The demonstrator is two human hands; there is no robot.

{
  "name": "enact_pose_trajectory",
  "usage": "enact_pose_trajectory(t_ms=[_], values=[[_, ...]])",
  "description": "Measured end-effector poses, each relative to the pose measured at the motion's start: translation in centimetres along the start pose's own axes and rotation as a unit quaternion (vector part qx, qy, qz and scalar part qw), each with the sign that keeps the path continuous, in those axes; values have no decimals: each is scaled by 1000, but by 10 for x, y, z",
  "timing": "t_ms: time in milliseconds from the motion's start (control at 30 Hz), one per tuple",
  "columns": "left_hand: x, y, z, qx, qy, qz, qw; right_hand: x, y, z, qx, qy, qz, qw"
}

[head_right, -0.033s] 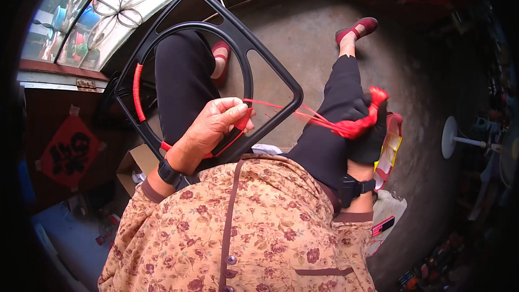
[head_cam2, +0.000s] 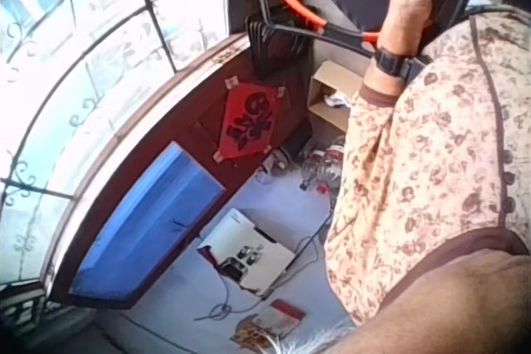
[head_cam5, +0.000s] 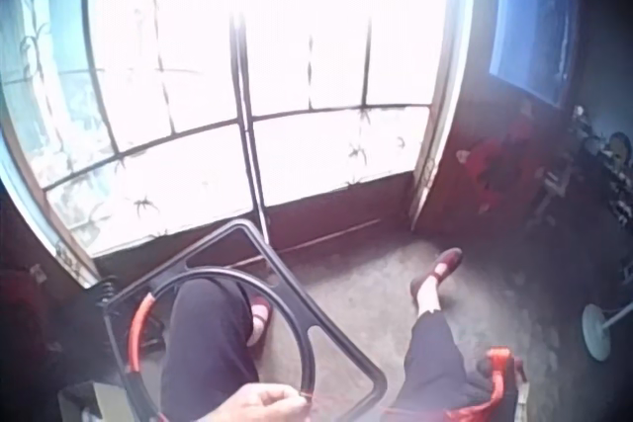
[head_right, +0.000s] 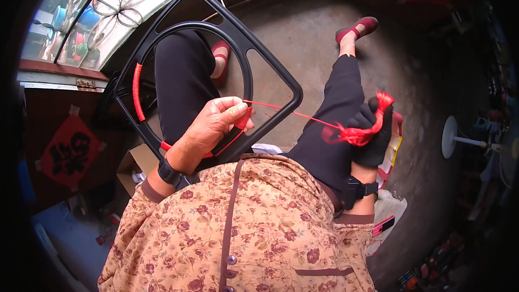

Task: Wrapping red decorative cord or tape tightly around the edge of a circular frame.

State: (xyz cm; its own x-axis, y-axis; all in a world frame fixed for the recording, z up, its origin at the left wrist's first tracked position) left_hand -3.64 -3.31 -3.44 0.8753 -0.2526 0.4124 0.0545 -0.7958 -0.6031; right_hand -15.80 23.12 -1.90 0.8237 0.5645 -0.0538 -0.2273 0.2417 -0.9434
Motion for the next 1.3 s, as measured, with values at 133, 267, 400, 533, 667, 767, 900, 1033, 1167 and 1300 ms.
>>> enact_pose_trajectory(t_ms=[133, 267, 400, 533, 667, 767, 900, 1033, 1167, 1300], values=[[-5, 0, 0, 22, -28, -1, 999, 29, 21, 1, 93, -44, -70, 992], [-8, 3, 0, 46, -38, 15, 998, 20, 19, -22, 229, -70, -311, 920], [-6, -2, 1, 18, -11, 13, 1000, -39, 27, -27, 725, -13, -108, 680], [-9, -10, 11, 39, 37, 39, 998, -83, 6, -91, 556, 10, -91, 826], [-6, -13, 16, 69, 35, 6, 997, -83, -25, -158, 385, -139, 73, 909], [-2, -4, 21, 121, 3, 10, 993, -70, -42, -165, 248, -206, 127, 938], [-9, -5, 15, 91, -48, 42, 994, -63, -50, -167, 47, -283, 101, 953], [-10, 9, 20, 5, -68, 67, 995, -64, -61, -159, 110, -291, 153, 938], [-8, 1, 3, 2, -36, 50, 998, -52, -15, -134, 340, -205, 84, 914], [-3, -1, -3, -33, -16, 3, 999, -45, -7, -81, 123, -13, -165, 978]])
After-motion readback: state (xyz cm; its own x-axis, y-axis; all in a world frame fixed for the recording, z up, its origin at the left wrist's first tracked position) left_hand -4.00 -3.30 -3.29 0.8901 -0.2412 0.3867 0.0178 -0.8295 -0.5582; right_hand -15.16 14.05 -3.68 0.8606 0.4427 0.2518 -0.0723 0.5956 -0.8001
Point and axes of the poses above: each hand's wrist, its own x-axis away from the middle knuckle, its own y-axis out of the back of the hand, z = x × y, the point moved 7 cm from there along -x, towards the middle knuckle, and after that the axes turned 10 degrees about z, right-handed, at the moved point
